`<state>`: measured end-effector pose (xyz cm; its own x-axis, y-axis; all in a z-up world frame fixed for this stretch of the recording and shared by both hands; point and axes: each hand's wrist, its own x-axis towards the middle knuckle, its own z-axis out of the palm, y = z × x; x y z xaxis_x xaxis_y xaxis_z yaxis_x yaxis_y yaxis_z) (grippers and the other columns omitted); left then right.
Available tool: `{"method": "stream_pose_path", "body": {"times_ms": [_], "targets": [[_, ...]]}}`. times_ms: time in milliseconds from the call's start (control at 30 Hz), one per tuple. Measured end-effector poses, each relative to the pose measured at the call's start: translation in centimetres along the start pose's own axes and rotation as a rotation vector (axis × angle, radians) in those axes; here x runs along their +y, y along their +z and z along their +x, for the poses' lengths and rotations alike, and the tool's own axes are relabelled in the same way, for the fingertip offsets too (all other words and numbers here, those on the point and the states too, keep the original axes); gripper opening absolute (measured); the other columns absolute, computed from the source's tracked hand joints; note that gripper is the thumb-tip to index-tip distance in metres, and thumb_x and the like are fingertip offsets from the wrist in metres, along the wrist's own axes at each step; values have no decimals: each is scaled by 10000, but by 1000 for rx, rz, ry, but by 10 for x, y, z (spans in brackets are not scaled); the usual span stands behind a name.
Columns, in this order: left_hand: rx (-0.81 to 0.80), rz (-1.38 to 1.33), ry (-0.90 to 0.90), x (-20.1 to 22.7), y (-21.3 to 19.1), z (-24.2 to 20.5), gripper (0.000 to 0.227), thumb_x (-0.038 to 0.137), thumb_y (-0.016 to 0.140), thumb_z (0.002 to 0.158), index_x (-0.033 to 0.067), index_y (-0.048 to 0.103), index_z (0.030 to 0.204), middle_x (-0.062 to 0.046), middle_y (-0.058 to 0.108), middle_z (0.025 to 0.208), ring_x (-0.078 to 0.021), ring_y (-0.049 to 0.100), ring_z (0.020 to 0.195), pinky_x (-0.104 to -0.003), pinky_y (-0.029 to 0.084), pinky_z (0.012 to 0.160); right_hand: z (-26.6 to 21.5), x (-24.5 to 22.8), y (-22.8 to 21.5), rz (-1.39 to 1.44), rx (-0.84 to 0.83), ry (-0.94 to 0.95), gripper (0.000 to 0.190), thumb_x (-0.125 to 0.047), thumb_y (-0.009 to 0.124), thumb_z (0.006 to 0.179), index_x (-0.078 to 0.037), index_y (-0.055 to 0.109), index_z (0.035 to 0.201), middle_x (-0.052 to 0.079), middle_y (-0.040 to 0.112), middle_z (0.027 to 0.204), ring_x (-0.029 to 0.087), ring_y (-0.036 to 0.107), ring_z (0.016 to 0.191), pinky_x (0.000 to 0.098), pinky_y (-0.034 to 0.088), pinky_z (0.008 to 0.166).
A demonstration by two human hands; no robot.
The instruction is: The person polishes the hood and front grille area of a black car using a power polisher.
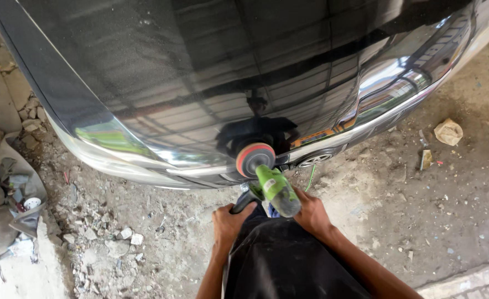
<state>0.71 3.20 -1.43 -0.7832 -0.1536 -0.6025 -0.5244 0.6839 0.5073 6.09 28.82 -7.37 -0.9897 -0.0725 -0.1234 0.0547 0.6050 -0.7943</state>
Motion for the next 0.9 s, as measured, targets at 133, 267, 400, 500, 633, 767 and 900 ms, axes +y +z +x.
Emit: {"method": "stream_pose_path", "body": {"times_ms": [133, 267, 400, 500, 633, 767, 900], "targets": [[-5, 57, -172, -22, -15, -1, 625, 593, 831, 714, -29, 773, 745, -127, 691, 592, -205, 651, 510, -411, 520, 523, 16, -16, 13, 43, -118, -70, 621, -99, 758, 816, 0, 528, 1385, 243, 731, 1067, 306, 765, 685, 358, 649, 574], [50, -1, -101, -27, -26, -7, 600, 561, 863, 682, -32, 780, 723, -137, 690, 567, -211, 636, 504, -412, 505, 524, 14, -22, 19, -22, -147, -37, 651, -28, 731, 752, -22, 557, 1379, 253, 740, 1074, 327, 748, 645, 386, 627, 550], [-54, -31, -79, -1, -31, -8, 562, 533, 844, 703, -24, 784, 755, -113, 716, 612, -210, 686, 535, -405, 545, 546, -4, -11, 24, -90, -57, 94, 641, -26, 663, 810, -55, 543, 1440, 236, 743, 1045, 278, 758, 648, 349, 608, 515], [-34, -28, 29, 9, -40, 3, 545, 517, 853, 689, -15, 778, 785, -120, 717, 628, -218, 717, 549, -401, 560, 566, -5, -18, 27, -108, 66, 88, 633, -71, 699, 793, -63, 574, 1413, 208, 751, 951, 308, 750, 690, 384, 613, 580], [-88, 69, -45, -21, -62, 25, 591, 580, 834, 691, -5, 776, 753, -128, 712, 610, -242, 706, 548, -420, 570, 577, 18, -51, 41, -113, -138, 267, 722, -82, 678, 819, -79, 477, 1513, 192, 747, 968, 295, 752, 606, 388, 640, 527], [-39, 71, -99, -59, -89, 37, 647, 607, 837, 680, -37, 780, 708, -151, 692, 570, -259, 669, 522, -452, 536, 560, 36, -93, 52, -46, -85, 10, 635, -94, 734, 766, -40, 553, 1373, 180, 756, 894, 306, 739, 615, 404, 620, 576], [-20, 136, -75, -61, -100, 40, 646, 642, 833, 667, 1, 787, 727, -137, 681, 547, -247, 669, 500, -442, 539, 563, 41, -95, 63, -85, -62, 24, 637, -71, 719, 769, -3, 551, 1380, 189, 749, 904, 256, 725, 550, 368, 609, 497]]}}
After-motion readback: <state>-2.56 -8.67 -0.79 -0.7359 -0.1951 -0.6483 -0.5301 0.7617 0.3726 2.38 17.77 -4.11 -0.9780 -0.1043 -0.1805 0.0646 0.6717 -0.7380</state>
